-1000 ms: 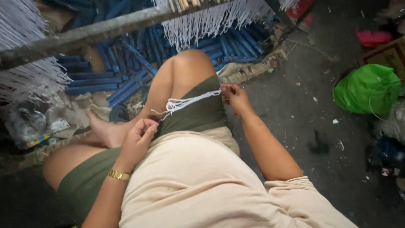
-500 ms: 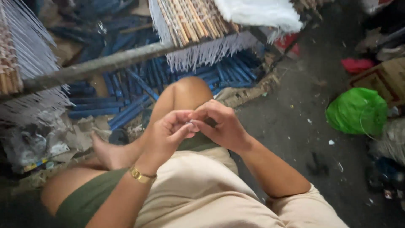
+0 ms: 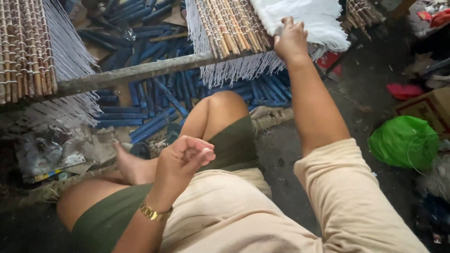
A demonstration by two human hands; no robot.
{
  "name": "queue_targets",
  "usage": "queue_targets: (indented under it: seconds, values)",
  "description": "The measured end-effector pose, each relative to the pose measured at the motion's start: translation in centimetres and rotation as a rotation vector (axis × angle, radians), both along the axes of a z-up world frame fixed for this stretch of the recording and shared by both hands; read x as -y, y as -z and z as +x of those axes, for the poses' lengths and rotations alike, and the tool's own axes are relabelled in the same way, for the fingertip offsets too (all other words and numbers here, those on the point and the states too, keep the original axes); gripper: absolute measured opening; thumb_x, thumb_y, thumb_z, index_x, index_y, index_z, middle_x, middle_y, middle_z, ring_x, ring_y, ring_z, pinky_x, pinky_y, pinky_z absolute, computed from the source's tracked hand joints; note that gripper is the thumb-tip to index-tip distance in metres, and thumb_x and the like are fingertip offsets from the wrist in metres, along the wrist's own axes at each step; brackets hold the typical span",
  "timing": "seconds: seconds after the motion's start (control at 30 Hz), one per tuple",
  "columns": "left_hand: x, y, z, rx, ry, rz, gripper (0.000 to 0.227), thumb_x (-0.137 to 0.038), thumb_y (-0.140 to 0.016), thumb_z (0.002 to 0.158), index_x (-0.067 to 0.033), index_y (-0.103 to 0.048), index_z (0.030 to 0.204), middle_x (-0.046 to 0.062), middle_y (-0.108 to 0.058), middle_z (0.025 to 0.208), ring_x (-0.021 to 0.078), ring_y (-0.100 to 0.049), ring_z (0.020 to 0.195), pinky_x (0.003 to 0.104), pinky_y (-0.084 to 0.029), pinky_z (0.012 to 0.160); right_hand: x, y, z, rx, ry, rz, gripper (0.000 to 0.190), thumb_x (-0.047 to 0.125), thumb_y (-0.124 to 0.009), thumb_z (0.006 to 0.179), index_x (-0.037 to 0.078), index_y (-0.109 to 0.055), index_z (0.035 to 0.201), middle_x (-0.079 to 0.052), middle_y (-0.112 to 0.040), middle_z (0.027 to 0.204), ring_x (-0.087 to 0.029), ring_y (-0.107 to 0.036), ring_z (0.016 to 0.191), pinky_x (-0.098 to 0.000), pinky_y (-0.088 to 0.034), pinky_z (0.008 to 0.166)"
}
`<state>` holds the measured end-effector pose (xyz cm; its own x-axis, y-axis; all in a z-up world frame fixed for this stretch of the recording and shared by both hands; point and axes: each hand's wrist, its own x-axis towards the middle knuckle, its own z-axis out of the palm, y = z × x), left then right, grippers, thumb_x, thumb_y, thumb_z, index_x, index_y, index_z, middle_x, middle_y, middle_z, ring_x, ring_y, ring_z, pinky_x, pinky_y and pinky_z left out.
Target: Tying white cotton fringe or string onto wooden sticks to create a decorative or functional item.
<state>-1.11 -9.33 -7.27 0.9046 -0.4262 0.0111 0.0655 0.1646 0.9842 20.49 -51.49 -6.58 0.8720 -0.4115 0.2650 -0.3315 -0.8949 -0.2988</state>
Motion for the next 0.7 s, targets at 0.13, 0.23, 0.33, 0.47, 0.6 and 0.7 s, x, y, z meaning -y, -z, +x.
queue_targets:
  seconds: [0.13, 0.23, 0.33, 0.47, 0.6, 0.7]
  values:
    - [-1.0, -1.0, 0.1, 0.076, -0.036, 0.028, 0.017, -0.021, -0.066, 0.096, -0.004, -0.067, 0.097, 0.009, -0.075, 0.101, 0.0166, -0.08, 0.079, 0.024, -0.066, 0.063, -0.2, 1.4, 2.0, -0.044, -0.008, 0.07, 0.05, 0.004, -0.055, 0.092, 0.013, -0.048, 0.141, -0.022, -0.063, 0.116, -0.044, -0.063, 0.104, -0.0525, -0.05, 0.084]
    - [-1.7, -1.6, -0.2, 0.125, -0.053, 0.005, 0.018, -0.018, -0.063, 0.098, -0.0011, -0.07, 0.096, 0.01, -0.072, 0.101, 0.0174, -0.079, 0.078, 0.023, -0.065, 0.061, 1.5, 2.6, 3.6, 0.049, 0.012, 0.198, 0.045, 0.006, -0.047, 0.089, 0.017, -0.051, 0.133, -0.02, -0.072, 0.111, -0.042, -0.068, 0.1, -0.0517, -0.051, 0.077]
    - [-2.4, -1.8, -0.1, 0.106, -0.098, -0.008, 0.009, -0.01, -0.068, 0.095, -0.0007, -0.07, 0.096, 0.012, -0.073, 0.108, 0.0177, -0.08, 0.077, 0.021, -0.064, 0.06, 5.8, 2.1, 5.1, 0.177, 0.118, 0.245, 0.039, 0.027, -0.051, 0.084, 0.022, -0.058, 0.123, -0.012, -0.076, 0.111, -0.039, -0.07, 0.102, -0.0496, -0.051, 0.082]
    - [-3.6, -1.4, 0.2, 0.091, -0.151, -0.118, 0.014, -0.003, -0.069, 0.093, -0.0095, -0.057, 0.092, 0.018, -0.07, 0.115, 0.0181, -0.078, 0.071, 0.021, -0.063, 0.057, 13.5, -1.7, 3.8, 0.478, 0.323, 0.104, 0.033, 0.037, -0.058, 0.075, 0.038, -0.071, 0.106, 0.002, -0.081, 0.107, -0.033, -0.074, 0.099, -0.0517, -0.051, 0.079]
    - [-5.1, -3.1, -0.2, 0.081, -0.199, -0.125, 0.019, -0.002, -0.07, 0.091, -0.0106, -0.053, 0.087, 0.02, -0.073, 0.109, 0.0193, -0.077, 0.066, 0.023, -0.064, 0.055, 25.0, -7.1, -2.8, 0.727, 0.195, -0.4, 0.017, 0.028, -0.069, 0.093, 0.013, -0.075, 0.09, -0.012, -0.078, 0.081, -0.034, -0.074, 0.071, -0.0474, -0.052, 0.062]
    - [-6.3, -2.9, -0.1, 0.025, -0.352, -0.053, 0.016, -0.007, -0.07, 0.091, -0.0074, -0.056, 0.083, 0.019, -0.074, 0.111, 0.0189, -0.077, 0.067, 0.023, -0.061, 0.055, 23.6, -13.4, -7.0, 0.736, 0.191, -0.382, 0.016, 0.027, -0.069, 0.094, 0.013, -0.075, 0.092, -0.012, -0.077, 0.082, -0.033, -0.073, 0.072, -0.0464, -0.052, 0.063]
